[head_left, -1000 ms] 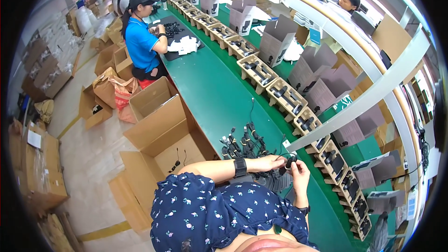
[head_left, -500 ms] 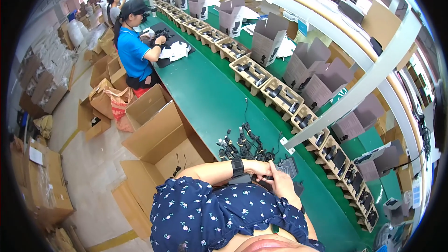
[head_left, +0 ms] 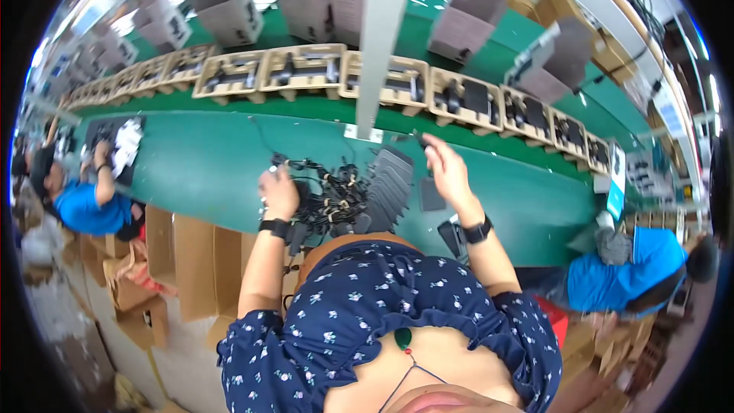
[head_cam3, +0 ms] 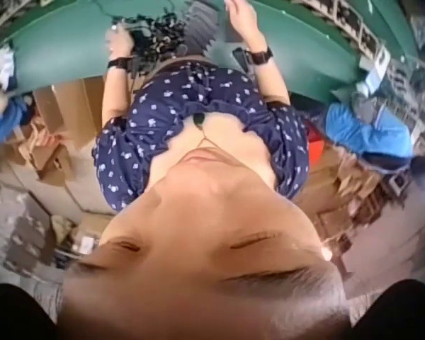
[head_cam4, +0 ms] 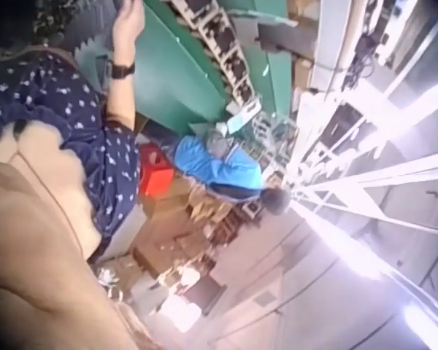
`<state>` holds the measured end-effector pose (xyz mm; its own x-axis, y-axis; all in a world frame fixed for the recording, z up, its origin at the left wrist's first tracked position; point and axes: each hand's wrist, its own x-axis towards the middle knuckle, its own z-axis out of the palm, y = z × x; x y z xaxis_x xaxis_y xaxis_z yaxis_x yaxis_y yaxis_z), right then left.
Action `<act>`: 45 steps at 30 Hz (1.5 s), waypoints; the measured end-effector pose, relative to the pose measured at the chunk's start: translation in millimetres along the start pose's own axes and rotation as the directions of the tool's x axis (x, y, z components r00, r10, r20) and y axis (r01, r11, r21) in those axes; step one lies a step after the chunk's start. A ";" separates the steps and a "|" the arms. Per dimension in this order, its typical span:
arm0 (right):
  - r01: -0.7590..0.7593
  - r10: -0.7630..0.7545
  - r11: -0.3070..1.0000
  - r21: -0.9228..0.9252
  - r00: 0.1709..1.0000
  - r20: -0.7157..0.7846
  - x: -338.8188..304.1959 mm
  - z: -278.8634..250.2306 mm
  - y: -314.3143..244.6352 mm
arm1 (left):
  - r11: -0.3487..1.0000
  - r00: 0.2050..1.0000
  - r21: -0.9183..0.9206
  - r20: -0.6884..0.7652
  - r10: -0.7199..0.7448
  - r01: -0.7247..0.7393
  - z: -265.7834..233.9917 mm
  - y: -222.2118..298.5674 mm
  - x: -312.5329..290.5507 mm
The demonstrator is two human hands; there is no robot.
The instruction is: The person picks up a cable and a flat pad, fits them together, and places the assembled unit into a tray. This process is repeated for several units as the person organizes the components on the assembly line.
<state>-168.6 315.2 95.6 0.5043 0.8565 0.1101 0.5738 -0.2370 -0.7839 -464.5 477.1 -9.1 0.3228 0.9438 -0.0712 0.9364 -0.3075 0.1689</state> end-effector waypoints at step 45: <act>-0.038 -0.260 0.466 -0.884 0.949 -0.178 211.2 38.8 149.2 | 0.778 0.864 0.604 0.286 -0.414 0.173 85.3 -11.5 16.3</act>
<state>-1.6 478.5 -21.9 0.4444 0.7926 0.4175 0.8185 -0.5486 0.1703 -458.2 485.7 -96.0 -0.0694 0.9081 -0.4130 0.8676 -0.1493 -0.4743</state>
